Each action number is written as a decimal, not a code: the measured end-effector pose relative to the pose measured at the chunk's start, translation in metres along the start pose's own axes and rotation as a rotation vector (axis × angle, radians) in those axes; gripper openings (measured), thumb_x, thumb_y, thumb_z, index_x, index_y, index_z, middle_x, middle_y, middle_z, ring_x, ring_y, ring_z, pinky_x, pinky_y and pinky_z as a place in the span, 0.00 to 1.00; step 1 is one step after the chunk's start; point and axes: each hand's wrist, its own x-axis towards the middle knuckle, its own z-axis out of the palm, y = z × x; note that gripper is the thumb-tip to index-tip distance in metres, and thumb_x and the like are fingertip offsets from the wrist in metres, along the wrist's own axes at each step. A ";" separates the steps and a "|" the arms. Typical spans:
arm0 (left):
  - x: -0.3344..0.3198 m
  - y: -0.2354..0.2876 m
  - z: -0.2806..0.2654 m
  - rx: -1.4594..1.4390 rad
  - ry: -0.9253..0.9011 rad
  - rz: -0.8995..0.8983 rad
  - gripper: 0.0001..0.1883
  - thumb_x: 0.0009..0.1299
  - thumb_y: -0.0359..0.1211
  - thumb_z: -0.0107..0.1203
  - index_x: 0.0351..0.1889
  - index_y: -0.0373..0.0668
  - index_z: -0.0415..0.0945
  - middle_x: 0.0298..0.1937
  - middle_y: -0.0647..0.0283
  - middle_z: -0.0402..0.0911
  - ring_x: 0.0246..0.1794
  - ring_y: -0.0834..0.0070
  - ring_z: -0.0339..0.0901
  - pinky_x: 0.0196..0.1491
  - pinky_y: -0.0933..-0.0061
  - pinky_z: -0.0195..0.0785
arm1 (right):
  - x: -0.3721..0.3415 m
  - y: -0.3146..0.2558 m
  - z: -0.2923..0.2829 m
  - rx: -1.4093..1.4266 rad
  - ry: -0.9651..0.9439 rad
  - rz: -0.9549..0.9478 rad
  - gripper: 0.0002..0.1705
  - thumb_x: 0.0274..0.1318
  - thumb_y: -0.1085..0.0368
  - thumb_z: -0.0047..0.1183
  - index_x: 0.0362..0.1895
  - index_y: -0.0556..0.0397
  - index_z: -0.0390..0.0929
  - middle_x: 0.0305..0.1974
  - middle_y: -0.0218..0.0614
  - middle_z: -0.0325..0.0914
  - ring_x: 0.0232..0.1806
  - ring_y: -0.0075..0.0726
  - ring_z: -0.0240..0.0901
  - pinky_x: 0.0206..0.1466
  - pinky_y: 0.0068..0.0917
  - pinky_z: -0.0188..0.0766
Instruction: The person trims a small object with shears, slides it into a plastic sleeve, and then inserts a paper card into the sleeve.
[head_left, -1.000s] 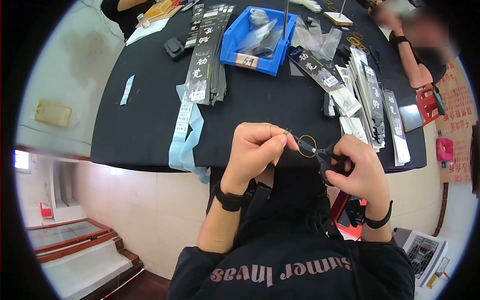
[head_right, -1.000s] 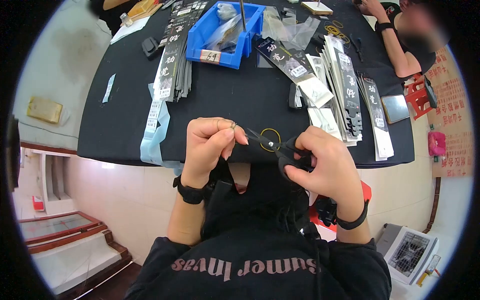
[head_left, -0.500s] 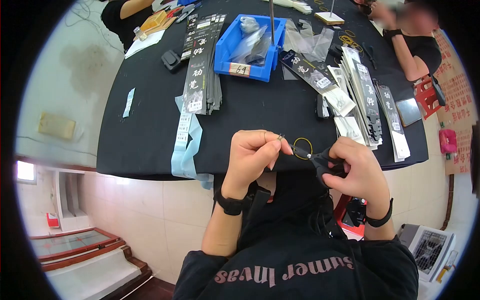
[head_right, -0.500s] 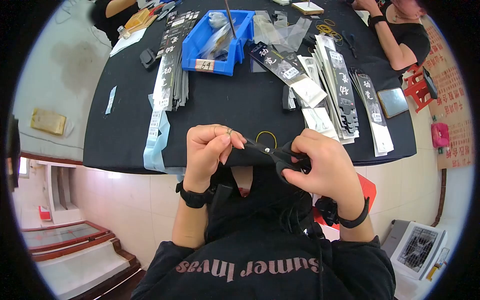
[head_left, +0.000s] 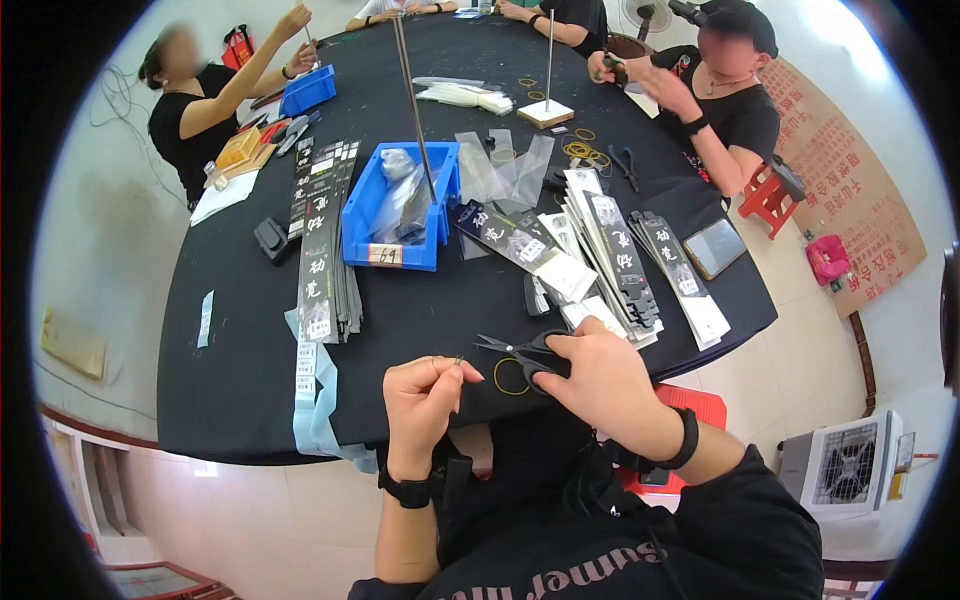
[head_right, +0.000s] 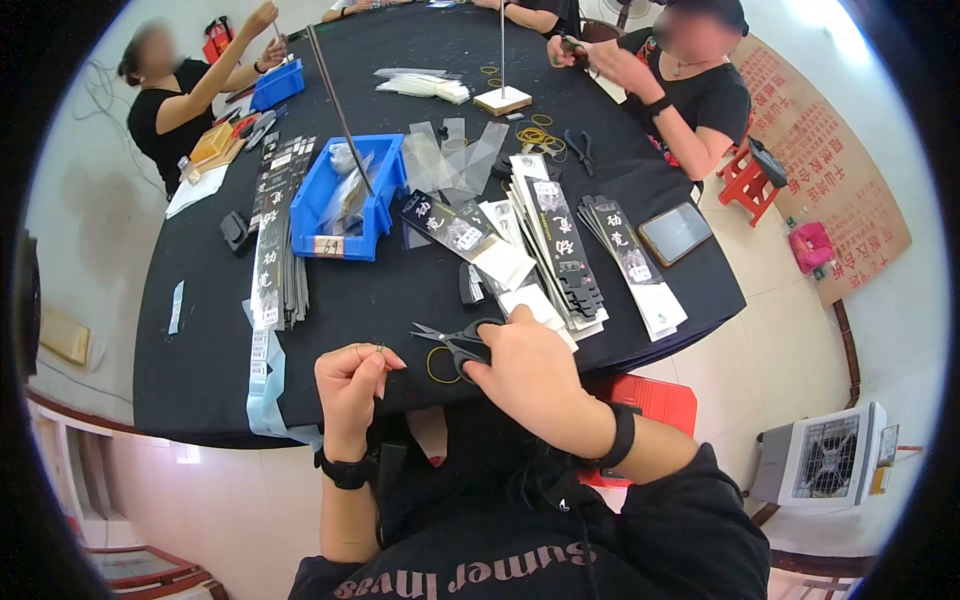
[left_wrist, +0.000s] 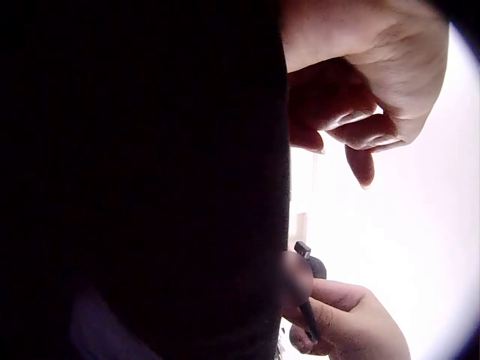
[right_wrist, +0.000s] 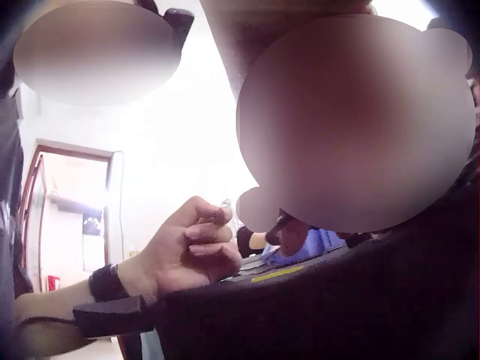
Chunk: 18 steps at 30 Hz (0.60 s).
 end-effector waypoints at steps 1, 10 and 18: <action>0.000 -0.001 0.000 0.005 0.009 0.010 0.09 0.66 0.23 0.52 0.29 0.32 0.85 0.17 0.72 0.72 0.15 0.90 0.64 0.20 0.84 0.53 | 0.001 -0.003 0.002 -0.037 -0.018 0.009 0.17 0.48 0.56 0.68 0.35 0.56 0.83 0.35 0.51 0.73 0.34 0.55 0.79 0.38 0.41 0.76; -0.001 -0.002 0.000 0.082 0.010 0.065 0.08 0.64 0.23 0.54 0.29 0.34 0.85 0.17 0.70 0.73 0.15 0.89 0.65 0.20 0.82 0.54 | 0.008 -0.013 0.011 -0.160 -0.087 0.046 0.20 0.49 0.58 0.67 0.46 0.53 0.82 0.42 0.50 0.74 0.40 0.55 0.79 0.43 0.41 0.77; 0.000 0.005 0.004 0.128 0.012 0.061 0.07 0.64 0.23 0.55 0.29 0.34 0.85 0.17 0.68 0.75 0.15 0.87 0.68 0.21 0.82 0.56 | 0.007 -0.012 -0.009 0.048 0.013 -0.007 0.15 0.49 0.62 0.65 0.41 0.54 0.81 0.41 0.45 0.76 0.37 0.52 0.79 0.43 0.41 0.77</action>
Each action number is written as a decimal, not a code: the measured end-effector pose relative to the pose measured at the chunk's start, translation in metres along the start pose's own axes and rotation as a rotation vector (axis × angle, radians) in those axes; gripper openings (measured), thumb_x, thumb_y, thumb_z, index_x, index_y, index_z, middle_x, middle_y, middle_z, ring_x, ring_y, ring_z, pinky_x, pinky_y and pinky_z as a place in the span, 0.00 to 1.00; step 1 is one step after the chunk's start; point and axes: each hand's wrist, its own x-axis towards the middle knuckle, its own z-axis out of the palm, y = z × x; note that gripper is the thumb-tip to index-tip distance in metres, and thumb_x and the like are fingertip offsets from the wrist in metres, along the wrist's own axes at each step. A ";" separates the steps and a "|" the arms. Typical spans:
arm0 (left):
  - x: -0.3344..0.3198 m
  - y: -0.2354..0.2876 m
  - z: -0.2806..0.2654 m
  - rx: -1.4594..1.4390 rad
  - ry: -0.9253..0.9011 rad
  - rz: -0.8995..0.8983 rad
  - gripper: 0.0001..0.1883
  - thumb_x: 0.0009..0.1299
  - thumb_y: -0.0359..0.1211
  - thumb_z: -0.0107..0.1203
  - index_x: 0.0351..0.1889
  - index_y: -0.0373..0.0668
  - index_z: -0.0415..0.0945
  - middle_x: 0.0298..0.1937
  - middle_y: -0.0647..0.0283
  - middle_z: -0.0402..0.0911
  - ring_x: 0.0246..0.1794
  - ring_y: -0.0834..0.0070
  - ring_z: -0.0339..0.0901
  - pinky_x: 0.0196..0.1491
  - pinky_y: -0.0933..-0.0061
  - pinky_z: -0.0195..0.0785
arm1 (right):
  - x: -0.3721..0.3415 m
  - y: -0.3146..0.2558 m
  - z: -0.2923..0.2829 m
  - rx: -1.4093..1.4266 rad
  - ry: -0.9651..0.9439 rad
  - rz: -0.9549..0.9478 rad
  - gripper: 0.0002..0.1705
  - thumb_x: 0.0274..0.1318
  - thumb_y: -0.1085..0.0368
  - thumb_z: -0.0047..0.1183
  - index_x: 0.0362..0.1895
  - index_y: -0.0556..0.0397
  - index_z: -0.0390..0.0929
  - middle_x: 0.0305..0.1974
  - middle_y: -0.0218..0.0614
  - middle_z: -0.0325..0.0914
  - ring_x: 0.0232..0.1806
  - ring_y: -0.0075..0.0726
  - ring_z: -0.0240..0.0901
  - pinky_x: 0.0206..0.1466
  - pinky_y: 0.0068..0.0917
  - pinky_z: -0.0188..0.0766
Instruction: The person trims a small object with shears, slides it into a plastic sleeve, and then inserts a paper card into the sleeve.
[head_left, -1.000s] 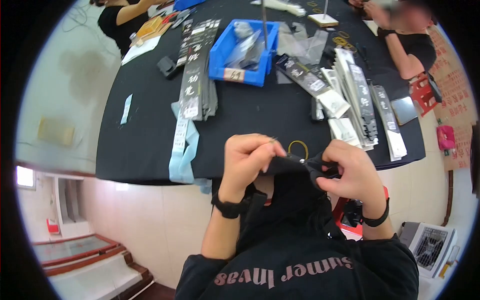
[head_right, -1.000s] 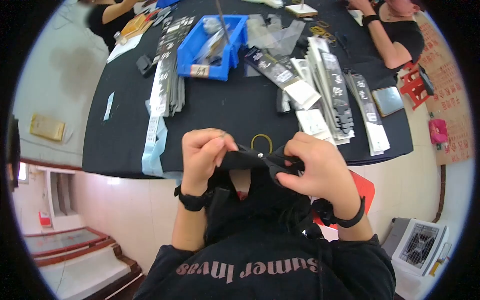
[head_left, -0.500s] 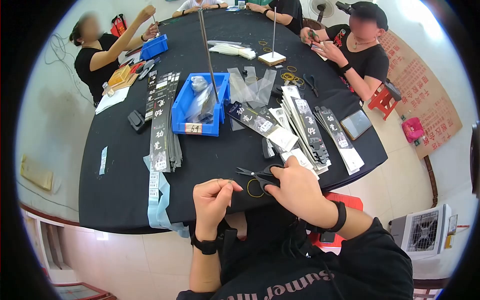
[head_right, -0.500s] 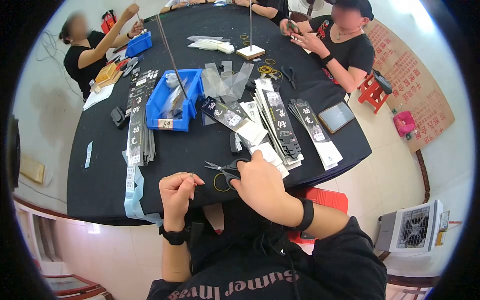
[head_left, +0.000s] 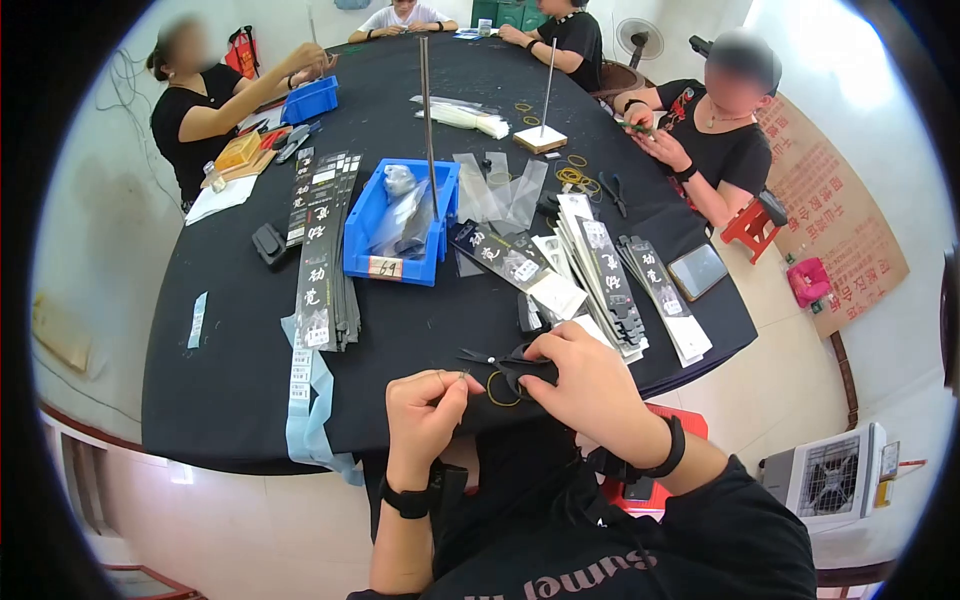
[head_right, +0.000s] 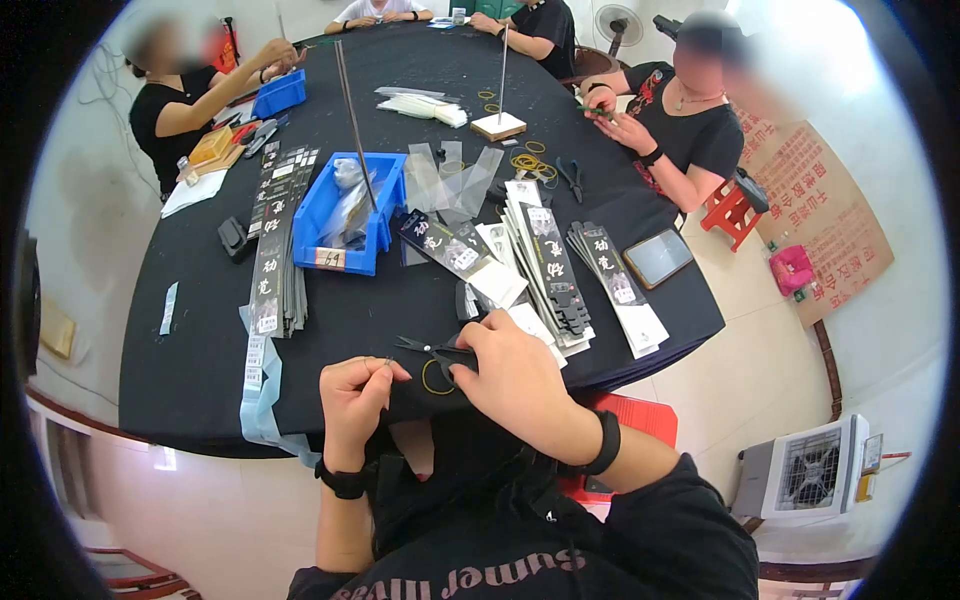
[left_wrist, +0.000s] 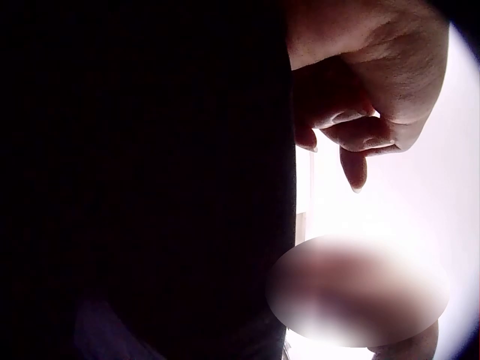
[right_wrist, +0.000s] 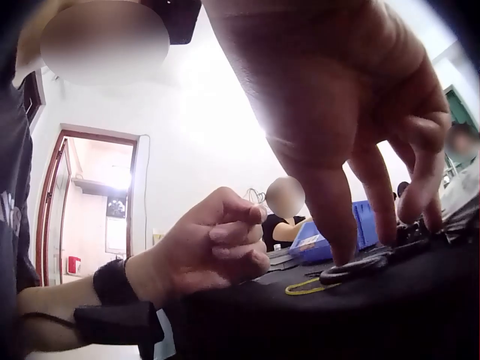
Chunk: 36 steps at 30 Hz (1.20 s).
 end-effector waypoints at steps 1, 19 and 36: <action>0.000 0.001 0.000 0.022 0.007 0.012 0.07 0.64 0.23 0.55 0.29 0.34 0.85 0.17 0.68 0.76 0.16 0.86 0.69 0.21 0.82 0.57 | 0.000 -0.001 -0.003 0.086 -0.005 0.003 0.15 0.49 0.62 0.65 0.41 0.53 0.81 0.41 0.44 0.76 0.37 0.50 0.79 0.43 0.40 0.76; -0.001 -0.004 0.006 0.065 0.129 0.091 0.08 0.67 0.23 0.54 0.30 0.32 0.85 0.19 0.68 0.77 0.15 0.89 0.66 0.20 0.83 0.53 | 0.001 0.015 0.016 0.099 -0.011 -0.018 0.19 0.44 0.64 0.70 0.40 0.59 0.80 0.40 0.42 0.76 0.39 0.51 0.78 0.43 0.40 0.74; -0.003 -0.003 0.003 0.022 0.096 0.027 0.08 0.66 0.22 0.54 0.30 0.32 0.85 0.17 0.69 0.75 0.16 0.89 0.66 0.21 0.82 0.55 | 0.021 0.040 -0.055 0.394 0.172 0.070 0.13 0.43 0.66 0.66 0.34 0.60 0.82 0.24 0.29 0.78 0.23 0.16 0.70 0.27 0.20 0.64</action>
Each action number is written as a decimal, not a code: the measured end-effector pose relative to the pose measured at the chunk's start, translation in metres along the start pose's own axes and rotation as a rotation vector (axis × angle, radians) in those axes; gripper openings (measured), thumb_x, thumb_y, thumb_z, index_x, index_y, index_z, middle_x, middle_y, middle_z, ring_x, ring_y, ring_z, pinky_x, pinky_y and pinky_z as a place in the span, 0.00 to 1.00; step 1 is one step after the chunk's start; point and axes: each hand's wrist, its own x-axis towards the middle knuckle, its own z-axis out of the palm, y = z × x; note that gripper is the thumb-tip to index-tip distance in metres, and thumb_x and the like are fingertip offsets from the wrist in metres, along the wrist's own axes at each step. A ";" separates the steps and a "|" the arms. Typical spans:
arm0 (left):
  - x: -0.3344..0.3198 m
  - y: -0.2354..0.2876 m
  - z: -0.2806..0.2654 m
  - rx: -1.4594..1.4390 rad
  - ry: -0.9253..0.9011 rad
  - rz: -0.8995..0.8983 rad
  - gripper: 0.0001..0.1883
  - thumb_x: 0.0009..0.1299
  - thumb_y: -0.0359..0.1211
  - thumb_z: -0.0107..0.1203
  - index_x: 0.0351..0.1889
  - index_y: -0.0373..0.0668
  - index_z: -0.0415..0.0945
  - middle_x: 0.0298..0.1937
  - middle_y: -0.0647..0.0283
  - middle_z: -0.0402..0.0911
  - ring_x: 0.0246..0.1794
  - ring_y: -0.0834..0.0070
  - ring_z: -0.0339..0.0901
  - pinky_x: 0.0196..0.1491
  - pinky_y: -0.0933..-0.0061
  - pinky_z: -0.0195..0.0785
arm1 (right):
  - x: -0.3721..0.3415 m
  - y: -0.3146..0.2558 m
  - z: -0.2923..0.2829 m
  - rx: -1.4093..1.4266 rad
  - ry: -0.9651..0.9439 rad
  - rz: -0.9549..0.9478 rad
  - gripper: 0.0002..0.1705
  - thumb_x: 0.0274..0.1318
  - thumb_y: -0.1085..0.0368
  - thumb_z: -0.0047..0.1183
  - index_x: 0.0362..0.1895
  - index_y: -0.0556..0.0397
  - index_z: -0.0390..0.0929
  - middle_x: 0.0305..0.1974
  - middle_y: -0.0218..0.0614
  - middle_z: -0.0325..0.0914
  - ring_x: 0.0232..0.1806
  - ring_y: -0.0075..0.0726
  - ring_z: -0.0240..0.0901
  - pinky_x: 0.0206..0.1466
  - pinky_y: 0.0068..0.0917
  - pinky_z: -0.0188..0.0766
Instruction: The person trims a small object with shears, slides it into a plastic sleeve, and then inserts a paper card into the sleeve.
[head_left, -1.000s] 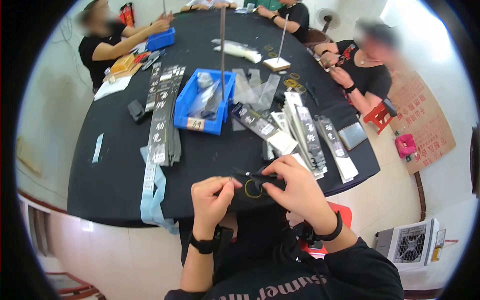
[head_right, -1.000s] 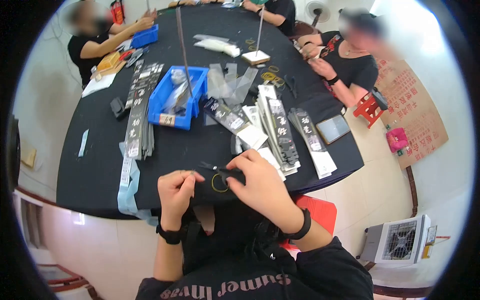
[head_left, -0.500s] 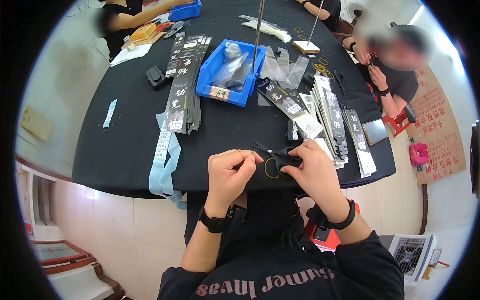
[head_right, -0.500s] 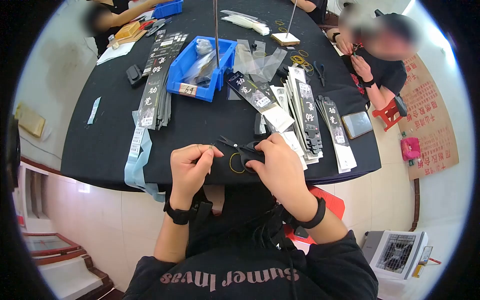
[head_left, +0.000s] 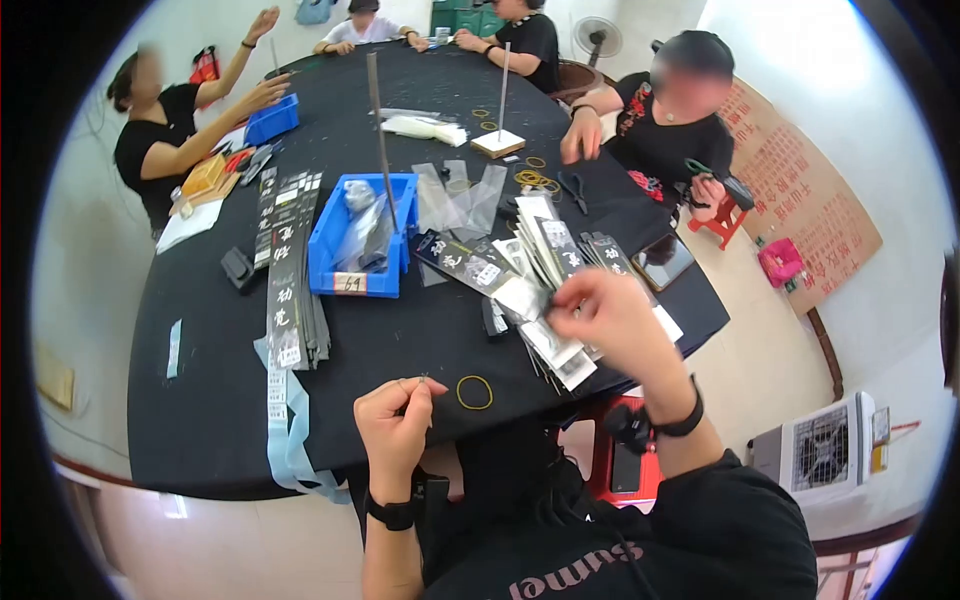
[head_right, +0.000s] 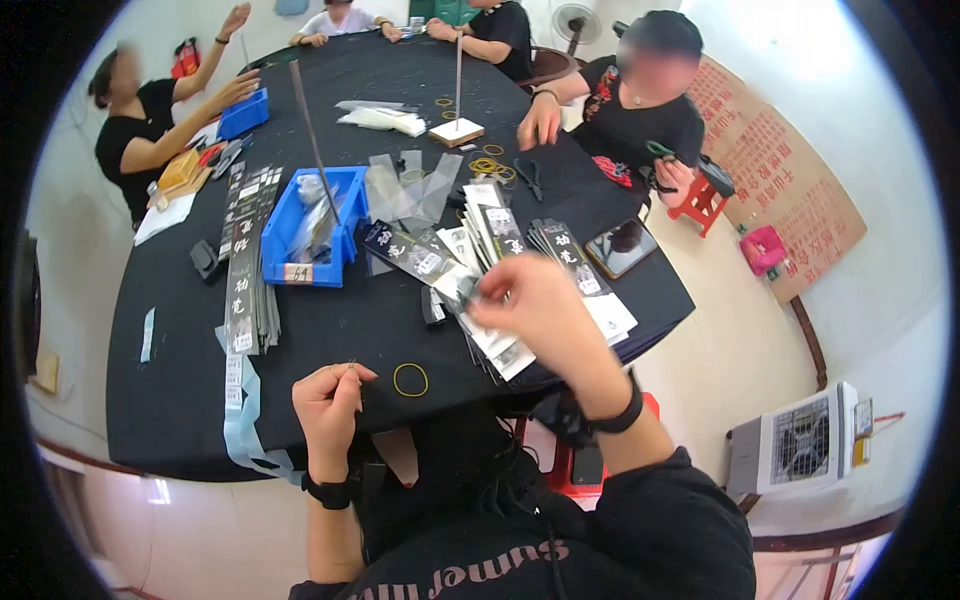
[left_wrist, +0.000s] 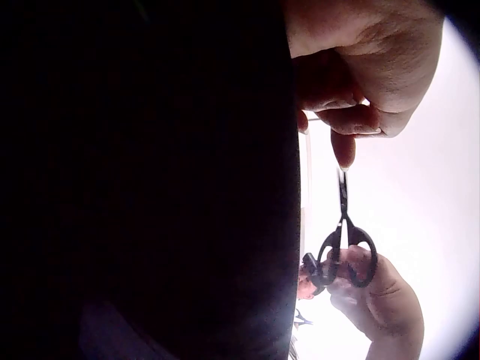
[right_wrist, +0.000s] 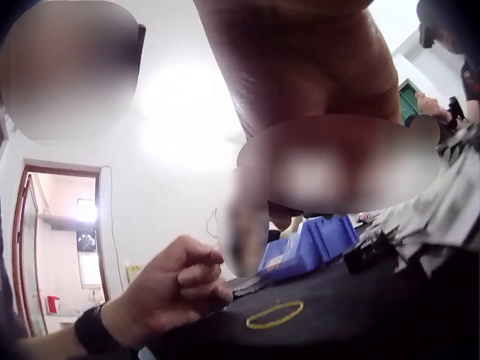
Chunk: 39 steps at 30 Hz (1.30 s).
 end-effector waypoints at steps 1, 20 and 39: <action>0.000 -0.003 -0.001 0.004 -0.004 0.004 0.08 0.66 0.22 0.54 0.30 0.32 0.85 0.18 0.69 0.75 0.16 0.89 0.66 0.21 0.82 0.55 | 0.010 0.002 -0.016 -0.086 0.114 0.020 0.12 0.45 0.66 0.65 0.34 0.60 0.82 0.24 0.29 0.79 0.23 0.16 0.70 0.27 0.20 0.66; -0.001 -0.003 0.000 -0.008 -0.014 -0.006 0.07 0.65 0.22 0.54 0.30 0.31 0.84 0.21 0.67 0.78 0.18 0.88 0.67 0.23 0.82 0.57 | 0.172 0.216 -0.083 -0.845 0.127 0.590 0.14 0.38 0.60 0.69 0.20 0.58 0.83 0.18 0.43 0.80 0.19 0.41 0.80 0.27 0.35 0.76; 0.003 0.002 0.003 0.099 -0.008 0.094 0.08 0.64 0.23 0.53 0.29 0.32 0.84 0.17 0.66 0.75 0.16 0.86 0.68 0.22 0.81 0.57 | 0.094 0.142 -0.061 -0.492 0.021 0.023 0.21 0.39 0.71 0.61 0.45 0.51 0.85 0.35 0.49 0.84 0.39 0.46 0.82 0.44 0.37 0.76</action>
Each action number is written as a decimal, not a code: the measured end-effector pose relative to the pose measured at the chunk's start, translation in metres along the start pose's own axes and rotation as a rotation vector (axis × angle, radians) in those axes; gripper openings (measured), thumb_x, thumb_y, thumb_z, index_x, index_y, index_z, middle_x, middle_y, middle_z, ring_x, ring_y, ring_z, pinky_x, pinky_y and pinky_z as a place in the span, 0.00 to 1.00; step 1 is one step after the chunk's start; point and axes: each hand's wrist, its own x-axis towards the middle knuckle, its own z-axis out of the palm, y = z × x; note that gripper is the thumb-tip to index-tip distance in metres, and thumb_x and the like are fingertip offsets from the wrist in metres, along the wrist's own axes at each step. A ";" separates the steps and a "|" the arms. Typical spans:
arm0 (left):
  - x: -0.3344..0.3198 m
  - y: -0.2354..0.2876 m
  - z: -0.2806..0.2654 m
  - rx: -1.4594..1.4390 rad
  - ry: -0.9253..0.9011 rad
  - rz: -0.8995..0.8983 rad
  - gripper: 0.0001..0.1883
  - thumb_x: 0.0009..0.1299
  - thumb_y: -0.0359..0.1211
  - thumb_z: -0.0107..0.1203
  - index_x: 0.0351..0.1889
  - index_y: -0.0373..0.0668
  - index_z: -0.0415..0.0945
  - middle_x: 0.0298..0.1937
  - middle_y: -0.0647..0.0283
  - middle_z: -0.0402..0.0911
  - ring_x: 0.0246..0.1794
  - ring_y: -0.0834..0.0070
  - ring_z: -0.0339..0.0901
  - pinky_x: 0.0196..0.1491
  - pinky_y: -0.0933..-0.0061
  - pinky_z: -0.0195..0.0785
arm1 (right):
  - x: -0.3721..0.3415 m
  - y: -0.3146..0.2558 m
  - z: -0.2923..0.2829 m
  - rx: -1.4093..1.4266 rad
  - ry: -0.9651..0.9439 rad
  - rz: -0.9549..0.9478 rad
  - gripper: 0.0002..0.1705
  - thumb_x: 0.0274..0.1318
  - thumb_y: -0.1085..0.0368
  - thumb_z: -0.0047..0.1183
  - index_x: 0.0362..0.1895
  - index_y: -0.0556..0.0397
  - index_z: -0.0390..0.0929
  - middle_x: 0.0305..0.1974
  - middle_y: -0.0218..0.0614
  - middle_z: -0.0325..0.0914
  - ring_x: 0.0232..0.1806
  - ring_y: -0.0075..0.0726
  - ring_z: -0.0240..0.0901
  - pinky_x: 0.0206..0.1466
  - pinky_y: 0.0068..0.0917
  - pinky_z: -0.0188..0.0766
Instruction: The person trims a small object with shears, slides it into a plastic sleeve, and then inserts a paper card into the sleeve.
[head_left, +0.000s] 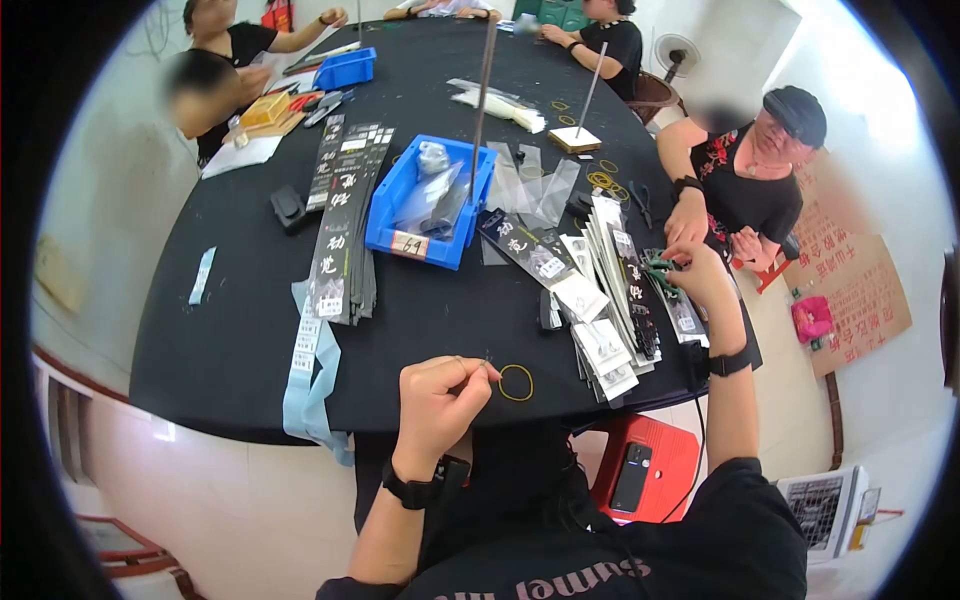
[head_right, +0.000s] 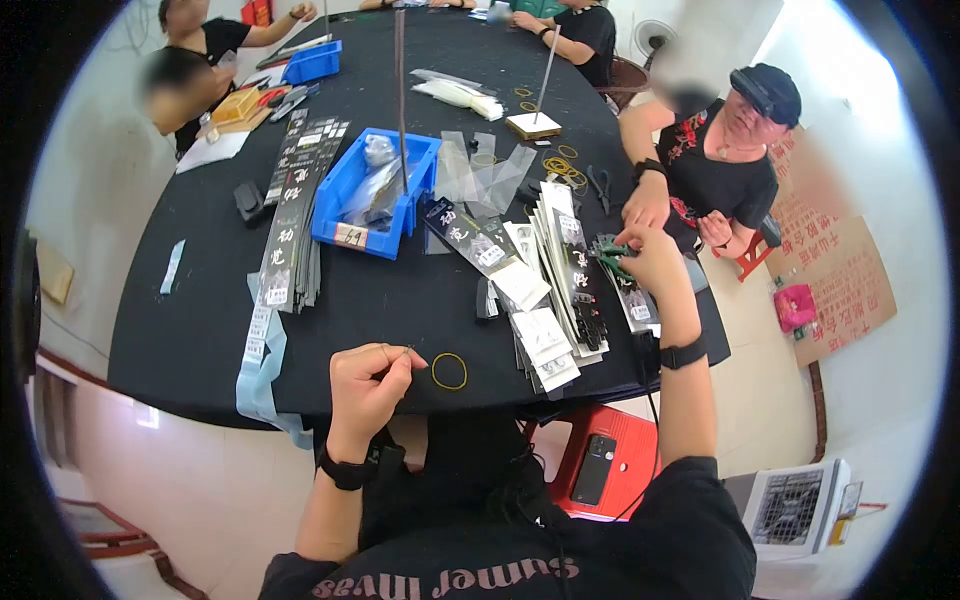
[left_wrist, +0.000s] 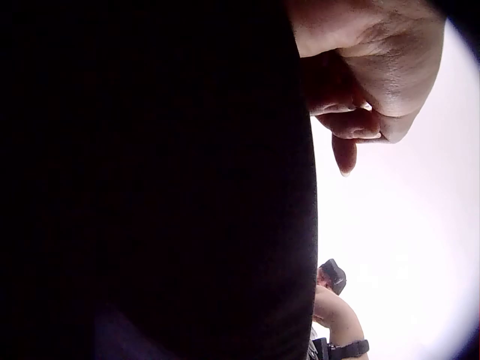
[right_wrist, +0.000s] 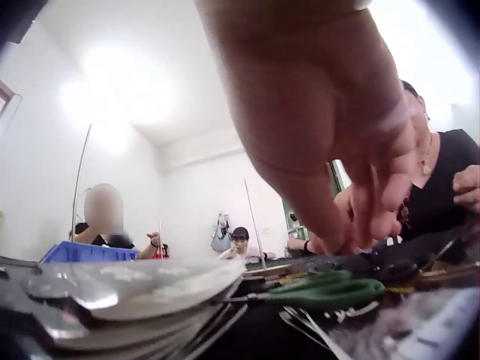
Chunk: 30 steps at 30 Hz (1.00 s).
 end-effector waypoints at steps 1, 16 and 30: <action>0.001 0.001 0.001 0.007 -0.013 0.013 0.08 0.64 0.23 0.54 0.28 0.32 0.84 0.18 0.65 0.76 0.16 0.85 0.69 0.22 0.80 0.59 | -0.002 -0.002 0.000 -0.005 -0.016 -0.014 0.21 0.39 0.71 0.61 0.45 0.51 0.85 0.35 0.49 0.84 0.39 0.46 0.82 0.44 0.37 0.76; -0.001 -0.005 0.001 -0.082 0.031 -0.021 0.06 0.62 0.24 0.57 0.30 0.33 0.85 0.20 0.61 0.80 0.17 0.84 0.71 0.24 0.80 0.63 | -0.025 0.004 -0.036 0.199 0.121 -0.174 0.11 0.54 0.70 0.58 0.41 0.61 0.75 0.47 0.38 0.75 0.45 0.35 0.73 0.48 0.28 0.70; -0.001 -0.006 -0.007 -0.257 -0.037 -0.237 0.10 0.72 0.25 0.51 0.35 0.31 0.84 0.19 0.70 0.76 0.17 0.90 0.66 0.23 0.86 0.57 | -0.156 -0.157 0.043 1.053 -0.378 -0.074 0.13 0.34 0.74 0.60 0.28 0.60 0.71 0.35 0.36 0.71 0.32 0.23 0.72 0.34 0.17 0.72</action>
